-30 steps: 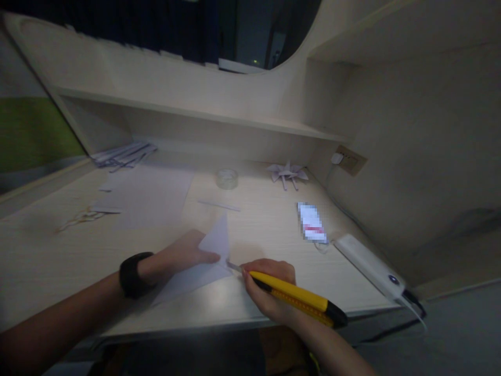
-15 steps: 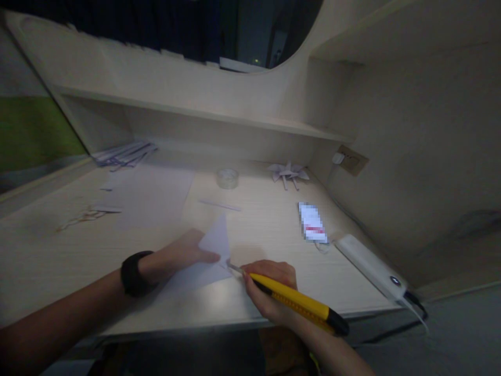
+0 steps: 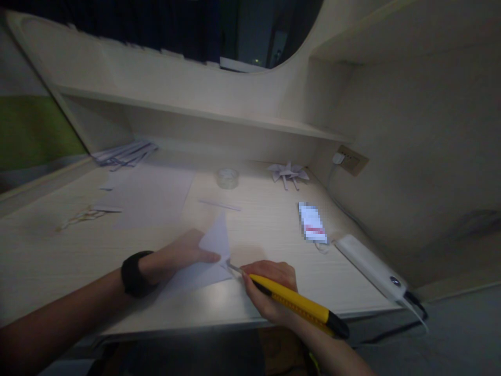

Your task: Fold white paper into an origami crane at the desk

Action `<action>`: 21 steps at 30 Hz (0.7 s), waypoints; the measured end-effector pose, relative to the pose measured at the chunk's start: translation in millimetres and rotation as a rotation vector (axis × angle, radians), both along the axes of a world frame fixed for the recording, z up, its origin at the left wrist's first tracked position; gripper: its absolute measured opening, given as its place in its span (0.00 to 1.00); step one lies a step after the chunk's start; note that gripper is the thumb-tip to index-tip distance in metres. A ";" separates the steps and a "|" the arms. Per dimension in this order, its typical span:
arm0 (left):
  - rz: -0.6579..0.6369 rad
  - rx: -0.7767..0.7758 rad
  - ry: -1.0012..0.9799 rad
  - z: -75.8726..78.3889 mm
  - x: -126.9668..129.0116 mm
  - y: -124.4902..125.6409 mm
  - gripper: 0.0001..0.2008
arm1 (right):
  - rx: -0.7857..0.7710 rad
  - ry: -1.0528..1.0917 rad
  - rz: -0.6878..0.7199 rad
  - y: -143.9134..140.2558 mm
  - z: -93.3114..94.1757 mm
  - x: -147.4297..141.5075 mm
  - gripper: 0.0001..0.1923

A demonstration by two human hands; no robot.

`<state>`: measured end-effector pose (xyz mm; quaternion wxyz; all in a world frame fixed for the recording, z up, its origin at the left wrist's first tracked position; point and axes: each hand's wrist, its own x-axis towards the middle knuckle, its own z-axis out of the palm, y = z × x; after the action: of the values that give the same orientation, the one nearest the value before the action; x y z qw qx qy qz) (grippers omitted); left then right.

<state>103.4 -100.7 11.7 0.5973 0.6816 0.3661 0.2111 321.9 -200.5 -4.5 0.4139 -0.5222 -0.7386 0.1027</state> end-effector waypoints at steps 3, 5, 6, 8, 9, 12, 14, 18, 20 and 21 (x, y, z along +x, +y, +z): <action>0.004 -0.003 0.011 -3.8 -0.6 1.8 0.08 | 0.019 -0.026 0.030 -0.1 0.4 -0.3 0.13; 0.007 0.004 0.015 -4.8 -0.7 2.8 0.07 | 0.022 -0.037 0.036 0.0 0.6 -0.3 0.13; 0.005 0.009 0.018 -5.1 -0.7 3.3 0.07 | 0.019 -0.043 0.037 -0.1 0.7 -0.2 0.13; 0.001 0.026 0.045 -5.9 -0.5 4.7 0.08 | 0.015 -0.053 0.040 -0.2 0.8 -0.1 0.14; -0.003 0.041 0.068 -6.3 -0.4 5.5 0.08 | 0.017 -0.054 0.036 -0.2 0.8 0.0 0.14; -0.011 0.129 0.131 -8.0 0.3 7.9 0.09 | 0.039 -0.060 0.022 -0.1 1.7 -0.5 0.14; -0.012 0.181 0.142 -9.6 0.9 9.4 0.09 | 0.048 -0.074 0.019 0.1 3.5 -1.5 0.14; -0.006 0.248 0.181 -12.8 2.4 11.7 0.10 | 0.056 -0.091 0.000 0.1 9.8 -5.7 0.14; 0.013 0.299 0.234 -14.3 2.9 12.7 0.10 | 0.087 -0.100 -0.020 -0.1 12.9 -8.8 0.14; 0.023 0.318 0.255 -15.0 3.0 13.2 0.10 | 0.107 -0.100 -0.030 -0.1 14.0 -10.4 0.14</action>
<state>106.4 -87.5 -3.3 0.4285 0.7845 0.4084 0.1849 311.5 -200.6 9.5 0.4051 -0.5151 -0.7547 0.0307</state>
